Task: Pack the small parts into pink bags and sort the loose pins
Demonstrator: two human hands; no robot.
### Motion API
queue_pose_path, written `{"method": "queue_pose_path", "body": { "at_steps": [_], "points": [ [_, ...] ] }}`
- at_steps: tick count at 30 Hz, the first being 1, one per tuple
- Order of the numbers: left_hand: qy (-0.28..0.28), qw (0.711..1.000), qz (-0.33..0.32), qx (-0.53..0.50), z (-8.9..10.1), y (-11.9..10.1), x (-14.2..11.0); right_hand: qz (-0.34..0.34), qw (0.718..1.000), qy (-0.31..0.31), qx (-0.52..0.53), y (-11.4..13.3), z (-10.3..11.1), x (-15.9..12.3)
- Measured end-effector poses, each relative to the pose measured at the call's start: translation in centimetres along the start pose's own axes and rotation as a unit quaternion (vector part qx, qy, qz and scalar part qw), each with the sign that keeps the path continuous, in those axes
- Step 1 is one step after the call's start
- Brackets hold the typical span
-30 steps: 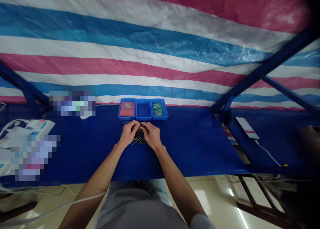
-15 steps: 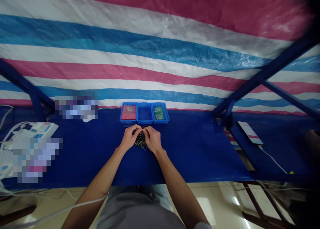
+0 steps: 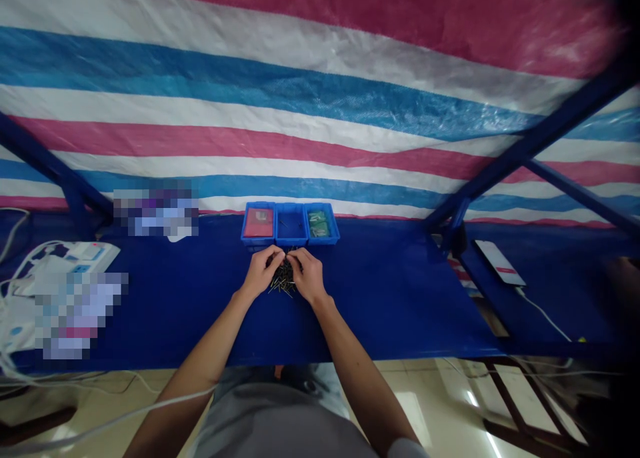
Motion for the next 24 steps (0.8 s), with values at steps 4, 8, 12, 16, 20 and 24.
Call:
{"method": "queue_pose_path", "body": {
  "at_steps": [4,8,12,16,20,24],
  "points": [
    [0.005,1.0,-0.001,-0.007,-0.02,0.03,0.0,-0.002,1.0,0.01,-0.005,0.07,-0.19,-0.1],
    [-0.001,1.0,-0.001,-0.006,0.04,0.16,0.09,-0.003,1.0,0.001,0.016,0.03,-0.25,-0.13],
    [0.003,1.0,0.0,0.001,-0.01,0.11,0.14,0.002,1.0,-0.001,0.011,-0.09,-0.33,-0.12],
    [0.006,1.0,-0.003,0.007,-0.07,-0.1,0.08,0.005,1.0,0.005,-0.002,-0.07,-0.34,-0.1],
    [0.002,1.0,-0.009,0.008,-0.05,-0.23,0.0,0.008,1.0,0.02,-0.011,0.16,-0.39,-0.1],
    [0.003,1.0,-0.017,0.01,-0.1,-0.27,-0.01,0.007,0.999,0.033,-0.022,0.3,-0.45,-0.12]
  ]
}}
Point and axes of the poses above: each hand's wrist, its own x-axis towards the middle knuckle, its own z-axis out of the back of the hand, y = z × x, the point moved 7 cm from there along x, towards the middle knuckle, and after that the axes turned 13 degrees about z, right-handed, at the moved point
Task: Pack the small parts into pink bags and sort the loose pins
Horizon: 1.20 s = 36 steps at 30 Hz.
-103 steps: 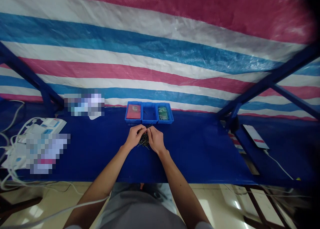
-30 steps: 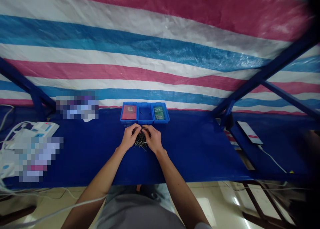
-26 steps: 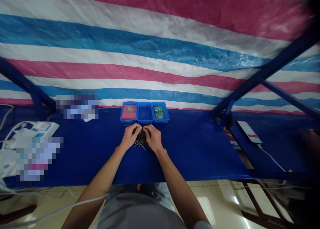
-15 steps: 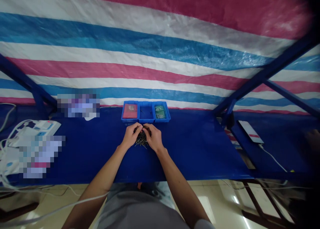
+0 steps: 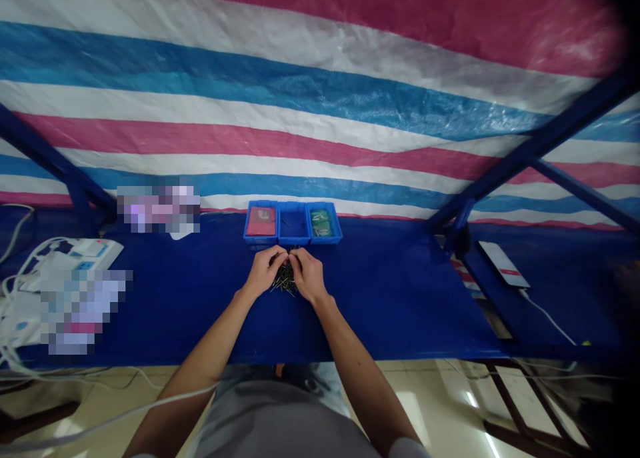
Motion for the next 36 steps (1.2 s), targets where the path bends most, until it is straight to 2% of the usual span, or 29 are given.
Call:
{"method": "queue_pose_path", "body": {
  "at_steps": [4,11,21,28,36],
  "points": [
    [0.0,1.0,-0.007,0.007,0.0,-0.1,0.0,-0.005,1.0,0.015,-0.011,-0.1,-0.3,0.0],
    [0.004,1.0,-0.009,0.016,-0.2,-0.1,-0.1,-0.02,0.999,-0.004,-0.041,-0.9,-0.6,-0.3],
    [-0.024,1.0,0.01,-0.002,0.4,0.5,0.1,-0.003,0.999,-0.007,0.033,0.1,0.0,0.1],
    [0.011,1.0,0.011,-0.015,-0.1,0.4,-0.1,0.005,1.0,-0.003,0.019,-0.2,-0.1,0.0],
    [-0.003,1.0,0.007,-0.004,0.1,0.3,0.1,-0.001,0.999,0.002,0.034,-0.1,-0.2,0.0]
  ]
}}
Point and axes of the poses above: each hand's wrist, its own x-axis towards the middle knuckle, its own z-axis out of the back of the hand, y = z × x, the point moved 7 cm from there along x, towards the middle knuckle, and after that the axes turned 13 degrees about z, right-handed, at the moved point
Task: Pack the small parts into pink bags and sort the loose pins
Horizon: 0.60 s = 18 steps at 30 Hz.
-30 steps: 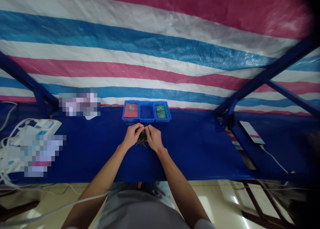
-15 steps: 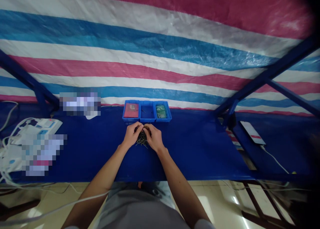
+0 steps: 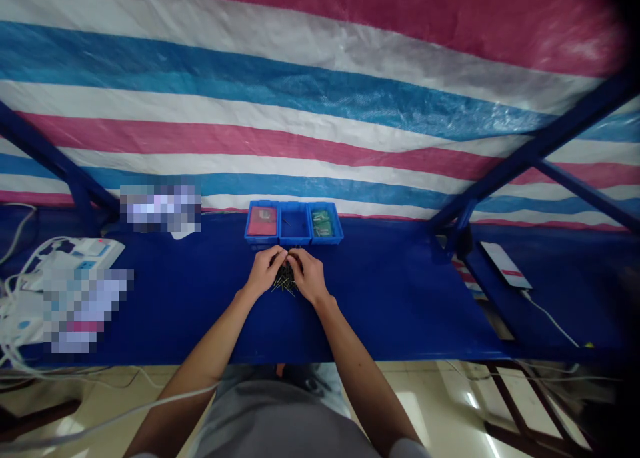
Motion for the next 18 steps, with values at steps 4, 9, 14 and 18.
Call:
{"method": "queue_pose_path", "body": {
  "at_steps": [4,9,14,18],
  "points": [
    [-0.001,1.0,0.005,-0.008,0.03,0.12,0.01,0.002,1.0,-0.008,0.003,-0.12,0.03,0.0],
    [0.022,1.0,-0.007,-0.014,-0.22,-0.15,-0.15,0.001,1.0,0.0,-0.016,-0.11,0.09,0.01],
    [0.02,1.0,-0.009,-0.01,-0.2,-0.15,-0.14,-0.012,0.999,0.026,-0.021,-0.09,-0.13,-0.01],
    [0.014,1.0,-0.004,-0.008,-0.08,0.0,-0.09,-0.008,1.0,0.009,0.003,-0.19,-0.14,-0.03]
  ]
}}
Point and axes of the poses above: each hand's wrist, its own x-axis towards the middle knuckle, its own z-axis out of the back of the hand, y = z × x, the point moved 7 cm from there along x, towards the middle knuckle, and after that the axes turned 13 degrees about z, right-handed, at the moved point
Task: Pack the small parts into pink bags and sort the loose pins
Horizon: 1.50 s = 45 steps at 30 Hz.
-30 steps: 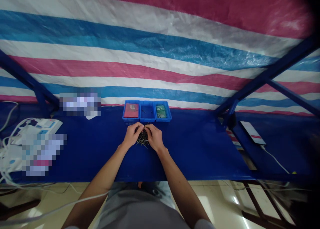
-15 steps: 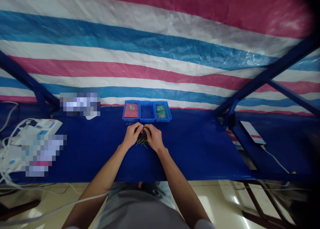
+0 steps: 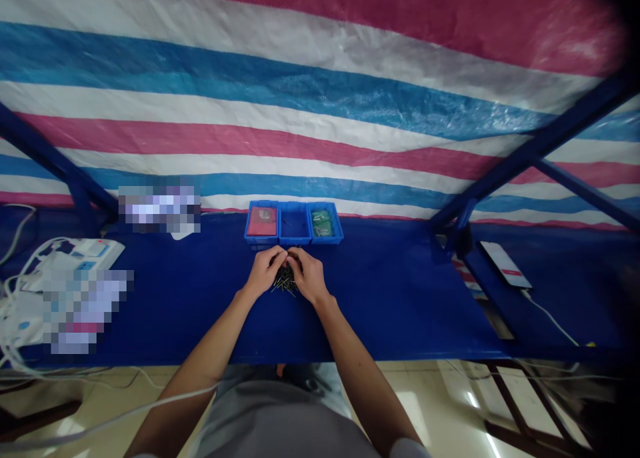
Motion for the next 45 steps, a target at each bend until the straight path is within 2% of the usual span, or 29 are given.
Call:
{"method": "queue_pose_path", "body": {
  "at_steps": [5,12,24,32,40,45],
  "points": [
    [0.008,1.0,-0.004,-0.002,0.0,-0.1,0.0,0.009,1.0,-0.013,-0.007,-0.2,0.1,0.0],
    [-0.002,1.0,-0.023,0.006,0.0,-0.4,-0.1,0.005,0.999,0.016,-0.028,0.5,0.0,0.1],
    [0.007,0.999,-0.035,0.018,-0.3,-0.6,-0.1,-0.049,0.999,0.015,-0.015,-0.4,-0.5,-0.2],
    [-0.019,1.0,-0.009,0.019,0.3,-0.5,-0.2,-0.003,1.0,-0.002,0.008,0.6,0.3,0.2],
    [0.012,1.0,-0.007,0.017,-0.2,-0.5,-0.2,0.001,0.999,0.009,-0.041,0.2,0.1,0.0],
    [0.017,0.999,-0.017,0.026,-0.4,-0.6,-0.2,-0.02,0.997,0.023,-0.074,-0.3,-0.3,-0.2]
  ]
}}
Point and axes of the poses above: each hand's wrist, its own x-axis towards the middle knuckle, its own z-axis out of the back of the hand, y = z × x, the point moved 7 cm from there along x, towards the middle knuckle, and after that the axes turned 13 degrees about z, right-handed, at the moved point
